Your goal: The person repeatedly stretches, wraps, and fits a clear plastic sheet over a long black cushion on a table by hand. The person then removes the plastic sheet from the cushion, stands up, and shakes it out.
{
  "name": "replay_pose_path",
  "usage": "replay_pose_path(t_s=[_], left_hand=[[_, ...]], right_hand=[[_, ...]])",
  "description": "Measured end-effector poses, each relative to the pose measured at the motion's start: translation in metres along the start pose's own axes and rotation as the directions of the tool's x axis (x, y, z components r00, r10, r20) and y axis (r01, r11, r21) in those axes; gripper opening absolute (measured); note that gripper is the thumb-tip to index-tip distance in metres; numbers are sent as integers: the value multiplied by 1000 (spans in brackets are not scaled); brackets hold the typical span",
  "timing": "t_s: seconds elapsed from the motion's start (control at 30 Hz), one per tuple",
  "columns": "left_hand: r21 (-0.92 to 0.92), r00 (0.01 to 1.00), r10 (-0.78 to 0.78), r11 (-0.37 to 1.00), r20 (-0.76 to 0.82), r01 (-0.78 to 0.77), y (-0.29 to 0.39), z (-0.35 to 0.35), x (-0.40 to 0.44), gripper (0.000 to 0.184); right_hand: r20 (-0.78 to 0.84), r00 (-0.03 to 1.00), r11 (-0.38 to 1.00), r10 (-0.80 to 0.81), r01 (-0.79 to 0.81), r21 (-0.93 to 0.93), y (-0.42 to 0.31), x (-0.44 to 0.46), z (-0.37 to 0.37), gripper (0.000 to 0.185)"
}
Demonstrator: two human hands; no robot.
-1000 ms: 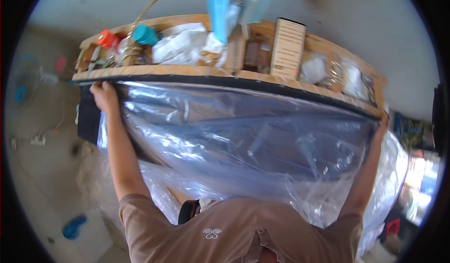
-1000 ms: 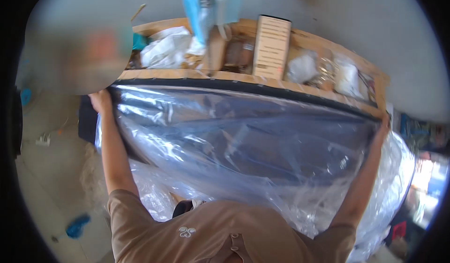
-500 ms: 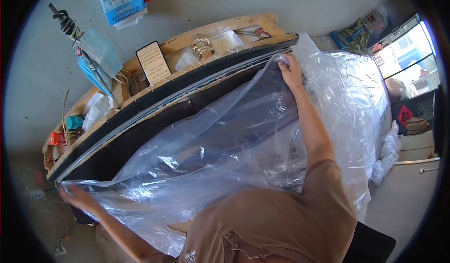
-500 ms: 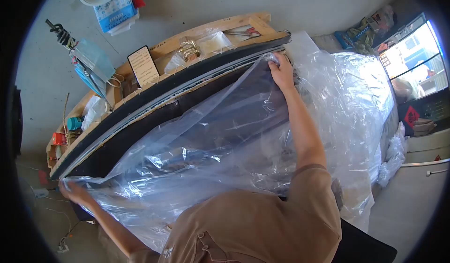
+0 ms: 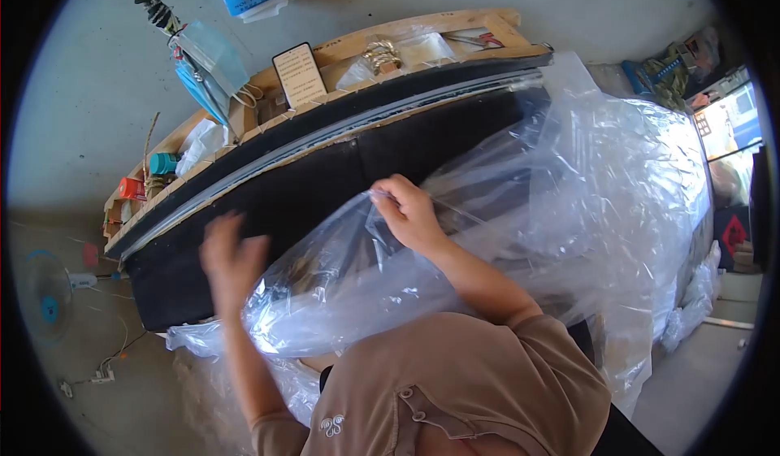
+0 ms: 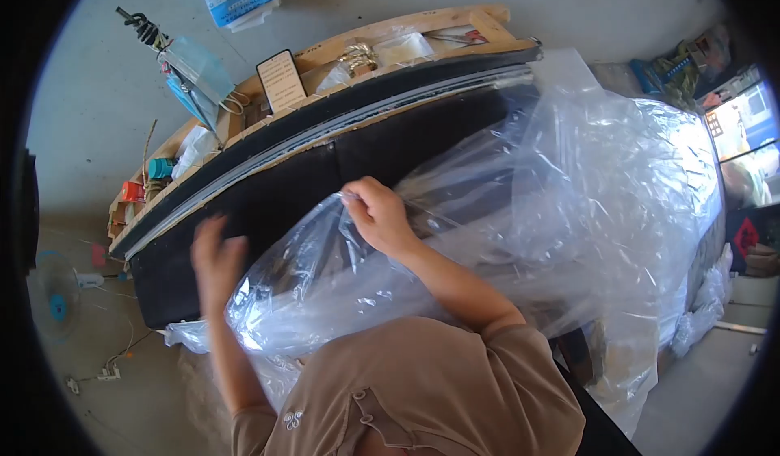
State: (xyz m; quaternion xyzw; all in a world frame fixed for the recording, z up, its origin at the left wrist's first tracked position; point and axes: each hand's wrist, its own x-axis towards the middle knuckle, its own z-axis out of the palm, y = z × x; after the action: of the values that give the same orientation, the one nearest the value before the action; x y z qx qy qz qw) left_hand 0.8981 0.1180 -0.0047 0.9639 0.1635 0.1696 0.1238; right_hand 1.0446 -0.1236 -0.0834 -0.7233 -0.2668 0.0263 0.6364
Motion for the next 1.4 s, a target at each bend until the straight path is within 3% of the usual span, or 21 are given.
replay_pose_path(t_s=[0.03,0.1,0.17,0.2,0.23,0.3,0.33,0.4,0.43,0.47,0.57,0.63,0.7,0.73,0.77,0.83,0.93,1.0,1.1,1.2,1.4], left_hand=[[3,980,195,981,-24,-195,63,19,11,32],[-450,980,194,879,43,-154,111,89,5,10],[-623,989,82,782,126,15,114,89,-8,6],[-534,995,102,842,21,-75,86,77,-10,8],[-480,985,-73,866,154,139,52,59,-14,10],[-269,936,-301,900,183,343,-34,28,-29,11],[-225,962,-266,936,56,272,-83,20,-44,11],[-4,956,-279,960,-91,280,-147,-7,-70,11],[76,929,-352,930,-112,361,-172,-16,-84,15],[153,902,-402,892,-159,425,-189,-18,-96,16],[248,868,-456,833,-199,495,-205,-13,-104,21],[197,793,-502,787,-345,584,-206,6,-90,23],[241,778,-516,754,-358,611,-185,15,-77,26],[239,773,-515,751,-370,615,-178,14,-74,26],[228,763,-543,741,-350,632,-179,13,-74,27],[204,747,-559,734,-360,648,-184,12,-77,27],[185,757,-542,755,-366,630,-186,12,-79,28],[176,772,-504,781,-388,599,-193,17,-81,28],[164,768,-522,777,-372,608,-184,12,-77,28],[125,758,-530,783,-380,609,-190,18,-81,27],[175,757,-562,752,-334,635,-182,11,-74,29]], right_hand=[[92,996,1000,-18,17,10,0,4,-2,6],[316,949,997,13,-37,69,-2,13,-21,18],[412,887,894,-210,345,-285,-11,29,-85,35],[439,893,783,-99,342,-519,-10,38,-131,45],[268,958,619,102,149,-771,-2,39,-175,44],[-124,984,471,-126,-51,-881,98,5,-291,35],[-153,985,240,80,-168,-956,81,-14,-339,44],[-484,797,-112,361,-479,-871,94,-79,-413,54],[-691,517,-368,505,-595,-714,73,-103,-414,51],[-667,432,-504,607,-439,-744,85,-142,-449,46],[-721,596,-216,353,-698,-683,49,-140,-420,34],[-571,801,385,-178,-478,-790,13,-100,-352,21],[-517,848,762,-117,-257,-594,-13,-54,-265,18],[-366,928,786,72,-279,-552,-32,-35,-218,25],[38,986,640,-164,136,-756,-31,-20,-189,32],[473,875,426,-103,468,-774,-13,-5,-143,37],[-212,976,19,-43,-212,-977,11,32,-151,51],[-151,958,70,-245,-138,-988,7,37,-159,54],[148,974,301,-170,195,-933,1,9,-135,44],[148,953,464,-265,260,-847,8,-25,-131,33],[-71,996,236,53,-82,-968,37,61,-127,45]])
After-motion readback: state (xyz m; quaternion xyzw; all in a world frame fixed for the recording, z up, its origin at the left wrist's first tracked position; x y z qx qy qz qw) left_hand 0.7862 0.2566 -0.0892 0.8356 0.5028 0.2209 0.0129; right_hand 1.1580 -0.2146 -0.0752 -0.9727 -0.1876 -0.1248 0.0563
